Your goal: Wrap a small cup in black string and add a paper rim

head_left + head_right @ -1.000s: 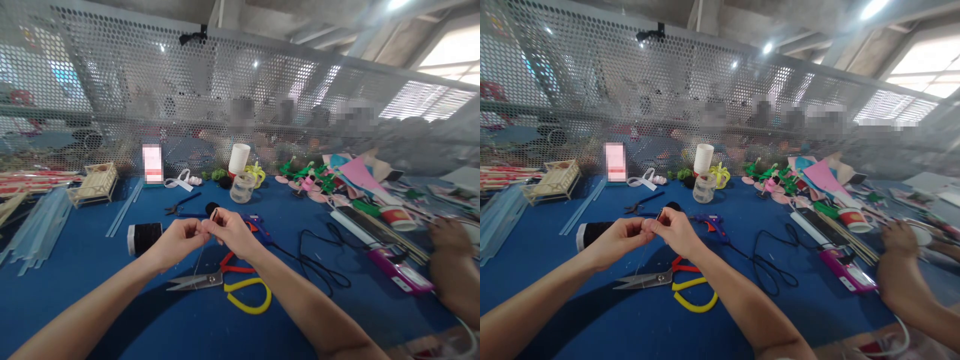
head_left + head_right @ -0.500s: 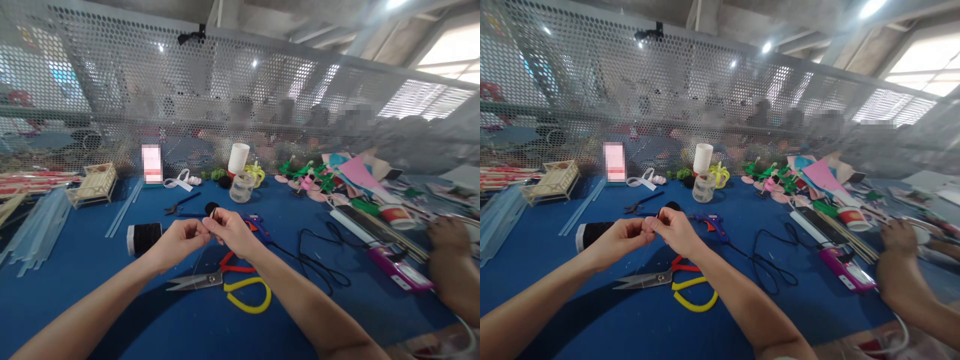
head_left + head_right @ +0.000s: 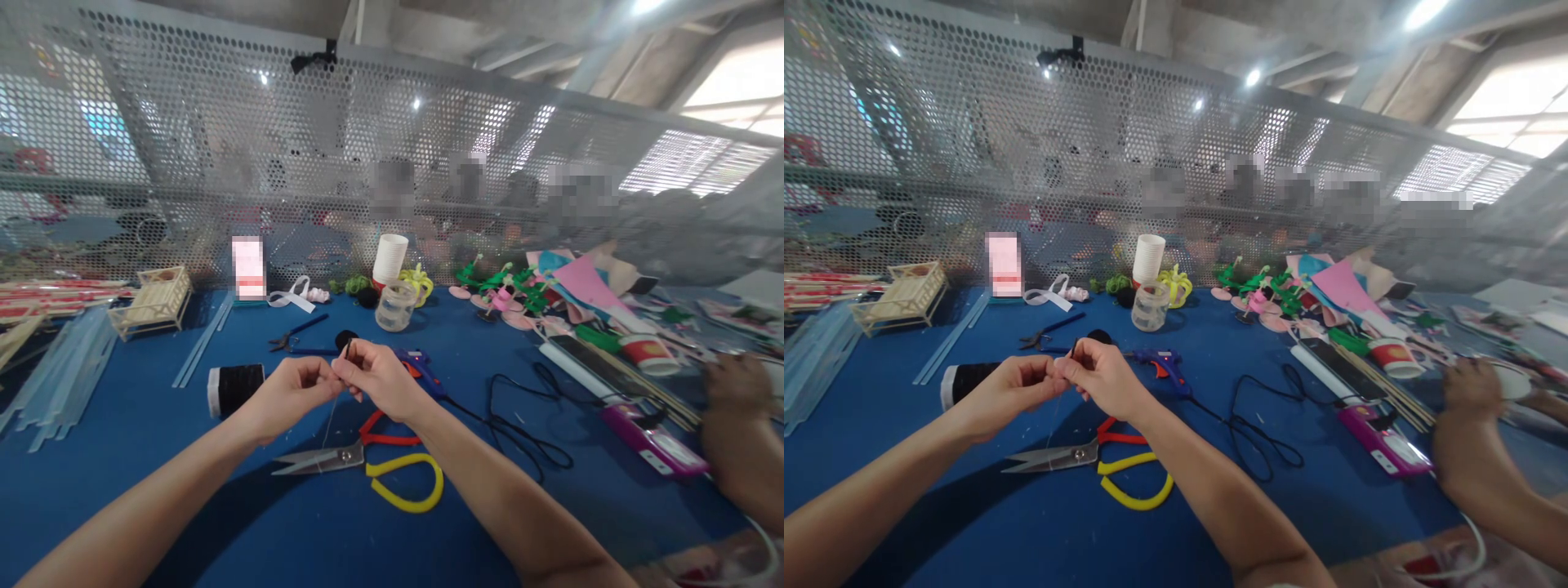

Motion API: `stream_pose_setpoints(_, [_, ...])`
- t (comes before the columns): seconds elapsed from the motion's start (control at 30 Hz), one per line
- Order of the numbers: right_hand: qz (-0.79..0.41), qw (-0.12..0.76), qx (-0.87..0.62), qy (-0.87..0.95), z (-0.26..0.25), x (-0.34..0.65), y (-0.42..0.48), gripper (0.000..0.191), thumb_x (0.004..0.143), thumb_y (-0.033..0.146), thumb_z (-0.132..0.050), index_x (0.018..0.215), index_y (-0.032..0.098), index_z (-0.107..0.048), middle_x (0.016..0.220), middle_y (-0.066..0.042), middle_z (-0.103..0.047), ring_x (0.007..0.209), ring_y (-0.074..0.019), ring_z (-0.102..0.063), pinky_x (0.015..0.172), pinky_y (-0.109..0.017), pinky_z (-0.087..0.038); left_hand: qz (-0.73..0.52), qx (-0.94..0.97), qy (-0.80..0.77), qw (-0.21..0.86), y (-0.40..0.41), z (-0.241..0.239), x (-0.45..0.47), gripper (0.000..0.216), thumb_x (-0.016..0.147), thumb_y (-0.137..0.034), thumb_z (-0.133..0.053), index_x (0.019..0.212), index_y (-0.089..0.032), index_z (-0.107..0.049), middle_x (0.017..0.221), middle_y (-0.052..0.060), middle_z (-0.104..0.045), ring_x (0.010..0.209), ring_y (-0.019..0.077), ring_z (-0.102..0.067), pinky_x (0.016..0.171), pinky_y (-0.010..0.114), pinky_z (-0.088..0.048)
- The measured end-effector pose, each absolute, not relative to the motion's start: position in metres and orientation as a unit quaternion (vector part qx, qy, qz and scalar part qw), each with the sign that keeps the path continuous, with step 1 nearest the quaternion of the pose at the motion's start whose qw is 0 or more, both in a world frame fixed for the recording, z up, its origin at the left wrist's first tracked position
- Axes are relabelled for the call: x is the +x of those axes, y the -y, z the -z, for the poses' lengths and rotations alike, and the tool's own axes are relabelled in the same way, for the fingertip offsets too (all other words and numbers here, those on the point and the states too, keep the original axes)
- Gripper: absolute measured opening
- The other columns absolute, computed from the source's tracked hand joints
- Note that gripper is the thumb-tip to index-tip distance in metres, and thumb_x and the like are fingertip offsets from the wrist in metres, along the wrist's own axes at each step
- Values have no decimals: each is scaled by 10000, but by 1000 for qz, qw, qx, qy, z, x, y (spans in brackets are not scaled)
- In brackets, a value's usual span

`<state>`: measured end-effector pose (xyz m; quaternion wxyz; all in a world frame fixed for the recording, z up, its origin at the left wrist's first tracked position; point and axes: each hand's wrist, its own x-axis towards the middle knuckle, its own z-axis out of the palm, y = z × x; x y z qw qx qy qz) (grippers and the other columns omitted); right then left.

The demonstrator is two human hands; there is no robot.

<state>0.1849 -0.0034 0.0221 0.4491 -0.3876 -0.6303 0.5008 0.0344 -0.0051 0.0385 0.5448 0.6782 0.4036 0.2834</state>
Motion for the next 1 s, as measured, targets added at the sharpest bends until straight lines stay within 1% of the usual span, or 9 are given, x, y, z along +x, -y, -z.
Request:
stream_pose_setpoints(0.1, [-464, 443, -409, 649, -23, 185, 3, 348, 719, 476, -547, 594, 189, -395, 425, 79, -396, 374, -60, -371, 380, -194, -307, -288, 687, -399, 534, 4, -36, 34, 228, 717, -339, -528, 614, -144, -472, 523, -71, -325, 494, 63, -238, 458, 209, -187])
stream_pose_setpoints(0.17, [-445, 443, -422, 653, -23, 184, 3, 355, 722, 474, -543, 580, 193, -377, 417, 83, -378, 367, -60, -361, 373, -194, -283, -295, 696, -398, 520, 4, -35, 34, 215, 718, -327, -525, 620, -143, -474, 549, -62, -350, 516, 67, -263, 477, 211, -210])
stream_pose_setpoints(0.33, [-410, 444, -438, 666, -24, 183, 4, 338, 736, 453, -527, 574, 191, -387, 423, 79, -376, 380, -61, -358, 384, -196, -274, -297, 702, -405, 506, 4, -36, 34, 199, 708, -316, -519, 618, -143, -477, 560, -58, -366, 528, 72, -284, 490, 212, -230])
stream_pose_setpoints(0.53, [-401, 443, -439, 671, -25, 183, 4, 350, 726, 464, -541, 570, 187, -395, 423, 78, -380, 389, -60, -349, 391, -195, -269, -296, 697, -405, 513, 4, -36, 34, 194, 690, -322, -533, 646, -135, -506, 583, -47, -406, 551, 77, -328, 513, 214, -267])
stream_pose_setpoints(0.67, [-401, 455, -440, 662, -24, 182, 5, 351, 715, 457, -562, 568, 191, -388, 406, 87, -365, 373, -57, -339, 381, -193, -263, -311, 694, -410, 503, 4, -37, 36, 175, 654, -301, -553, 629, -138, -497, 585, -41, -441, 559, 82, -360, 525, 219, -293])
stream_pose_setpoints(0.83, [-408, 456, -440, 657, -25, 181, 6, 361, 719, 464, -552, 560, 189, -381, 392, 89, -363, 346, -51, -336, 354, -188, -248, -318, 699, -403, 498, 6, -38, 38, 144, 646, -267, -548, 617, -143, -482, 559, -55, -414, 538, 72, -345, 519, 216, -280])
stream_pose_setpoints(0.9, [-431, 456, -423, 653, -26, 182, 7, 344, 722, 462, -547, 582, 185, -398, 408, 86, -384, 350, -53, -355, 348, -183, -268, -319, 700, -396, 500, 8, -39, 37, 151, 651, -273, -545, 611, -142, -479, 552, -57, -410, 532, 68, -335, 516, 216, -272])
stream_pose_setpoints(1.0, [-477, 462, -383, 642, -26, 183, 7, 319, 725, 455, -540, 616, 182, -415, 448, 78, -421, 378, -60, -398, 366, -186, -341, -317, 697, -401, 503, 10, -41, 36, 169, 653, -283, -543, 592, -144, -470, 521, -65, -395, 494, 58, -299, 484, 212, -236])
